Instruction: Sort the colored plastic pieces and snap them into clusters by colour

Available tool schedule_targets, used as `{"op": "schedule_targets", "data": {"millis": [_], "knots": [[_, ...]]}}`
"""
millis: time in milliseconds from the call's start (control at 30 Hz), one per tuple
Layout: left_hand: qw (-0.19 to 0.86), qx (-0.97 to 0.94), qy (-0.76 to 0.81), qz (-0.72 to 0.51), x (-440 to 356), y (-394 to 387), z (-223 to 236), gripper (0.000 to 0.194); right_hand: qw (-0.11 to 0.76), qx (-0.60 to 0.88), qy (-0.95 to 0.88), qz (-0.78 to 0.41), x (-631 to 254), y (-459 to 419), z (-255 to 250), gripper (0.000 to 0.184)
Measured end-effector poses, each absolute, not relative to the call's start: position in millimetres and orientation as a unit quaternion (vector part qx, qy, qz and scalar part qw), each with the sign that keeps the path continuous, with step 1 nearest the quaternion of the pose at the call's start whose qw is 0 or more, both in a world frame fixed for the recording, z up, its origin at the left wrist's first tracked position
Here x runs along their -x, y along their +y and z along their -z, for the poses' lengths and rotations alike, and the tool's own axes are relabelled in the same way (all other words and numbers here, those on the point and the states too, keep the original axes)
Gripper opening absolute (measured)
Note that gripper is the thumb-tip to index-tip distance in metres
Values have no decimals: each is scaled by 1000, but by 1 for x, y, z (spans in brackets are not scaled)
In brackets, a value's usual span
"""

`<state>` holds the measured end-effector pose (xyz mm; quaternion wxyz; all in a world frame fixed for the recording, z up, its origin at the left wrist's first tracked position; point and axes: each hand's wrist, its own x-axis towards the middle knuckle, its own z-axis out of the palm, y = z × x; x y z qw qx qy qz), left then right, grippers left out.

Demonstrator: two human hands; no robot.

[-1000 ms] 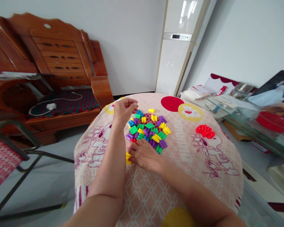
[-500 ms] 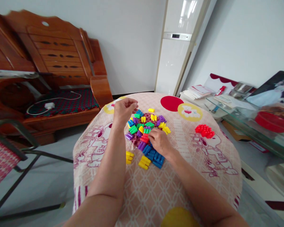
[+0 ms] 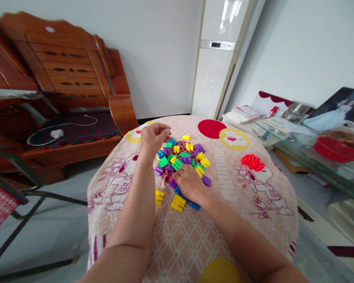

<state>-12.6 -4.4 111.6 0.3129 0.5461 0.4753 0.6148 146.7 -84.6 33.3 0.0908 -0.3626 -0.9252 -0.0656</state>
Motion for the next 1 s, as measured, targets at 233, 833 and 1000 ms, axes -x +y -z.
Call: {"op": "schedule_targets", "data": {"millis": [233, 833, 1000], "knots": [[309, -560, 478, -602, 10, -4, -111, 20, 73, 389, -917, 51, -146, -92, -49, 24], [310, -550, 487, -604, 11, -5, -113, 20, 149, 787, -596, 55, -365, -46, -103, 24], [312, -557, 488, -596, 7, -5, -113, 19, 56, 798, -599, 29, -379, -51, -102, 28]]}}
